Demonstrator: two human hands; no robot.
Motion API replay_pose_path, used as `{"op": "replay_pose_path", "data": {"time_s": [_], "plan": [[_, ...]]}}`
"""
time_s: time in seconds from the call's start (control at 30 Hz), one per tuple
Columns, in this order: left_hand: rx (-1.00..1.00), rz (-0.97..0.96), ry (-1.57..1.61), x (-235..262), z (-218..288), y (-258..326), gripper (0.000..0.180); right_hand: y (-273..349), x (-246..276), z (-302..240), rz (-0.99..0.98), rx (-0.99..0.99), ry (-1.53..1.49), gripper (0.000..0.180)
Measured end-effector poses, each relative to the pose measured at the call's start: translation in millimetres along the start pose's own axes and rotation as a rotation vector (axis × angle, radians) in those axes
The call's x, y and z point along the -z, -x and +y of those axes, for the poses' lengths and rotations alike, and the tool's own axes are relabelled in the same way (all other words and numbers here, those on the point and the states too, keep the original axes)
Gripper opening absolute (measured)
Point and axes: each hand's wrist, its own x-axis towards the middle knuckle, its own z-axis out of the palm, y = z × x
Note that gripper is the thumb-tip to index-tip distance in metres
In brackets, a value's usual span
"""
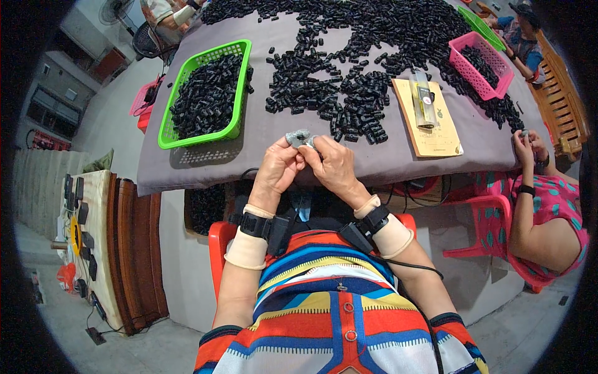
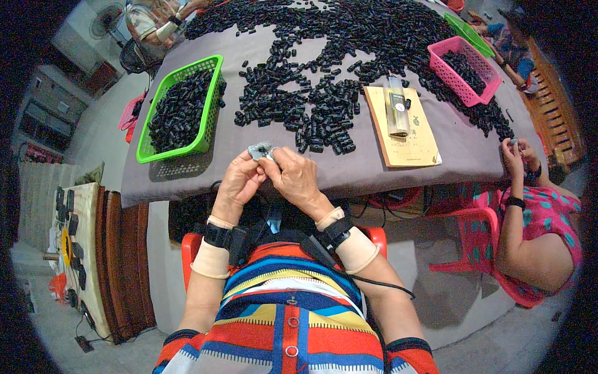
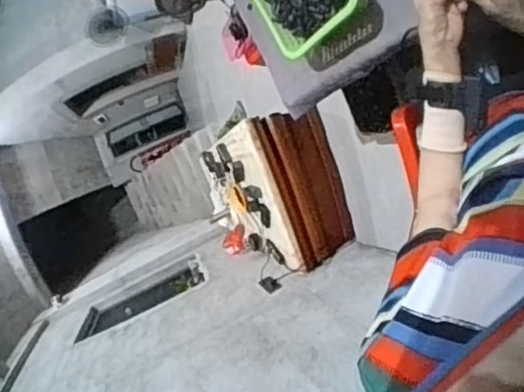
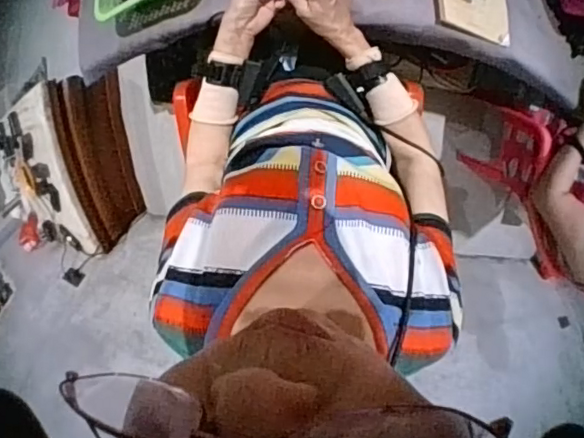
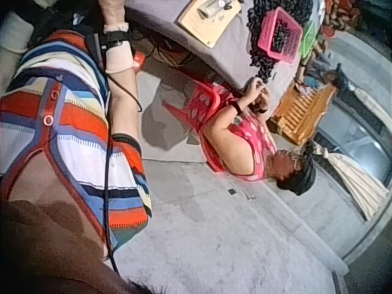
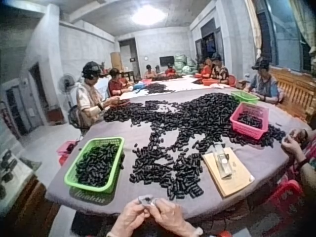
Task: Assembling small black plastic components by hand in a shared work area.
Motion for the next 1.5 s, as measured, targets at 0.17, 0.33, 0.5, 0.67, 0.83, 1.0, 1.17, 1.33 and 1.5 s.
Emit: {"op": "replay_pose_path", "data": {"time_s": [0.17, 0.33, 0.5, 0.67, 0.83, 1.0, 1.17, 1.33, 1.5], "plan": [[-0.003, 0.003, 0.024, 0, 1, 1, 0.016, 0, 1, 0, 0.011, 0.006, -0.002, 0.025], [0.013, -0.017, 0.048, 3, 1, 0, 0.017, 1, 4, 3, -0.03, 0.028, -0.037, 0.024], [0.029, -0.041, 0.079, 6, 1, 0, 0.017, 1, 3, 3, -0.025, 0.028, -0.045, 0.024], [0.035, -0.051, 0.073, 5, 2, 0, 0.017, 0, 2, 5, -0.017, 0.037, -0.047, 0.025], [0.062, -0.041, 0.091, 9, 2, -1, 0.017, 0, 3, 2, -0.01, 0.026, -0.022, 0.025], [0.049, -0.076, 0.071, 11, 1, -2, 0.018, 1, 1, 1, 0.006, 0.029, -0.028, 0.025], [0.06, -0.076, 0.072, 10, 2, 1, 0.018, 0, 1, 0, 0.002, -0.009, -0.028, 0.021], [0.07, -0.081, 0.105, 11, 2, 0, 0.018, 1, 2, 4, -0.001, 0.045, -0.032, 0.025], [0.075, -0.065, 0.091, 8, 3, -1, 0.017, 0, 3, 3, -0.007, 0.033, -0.035, 0.026]]}}
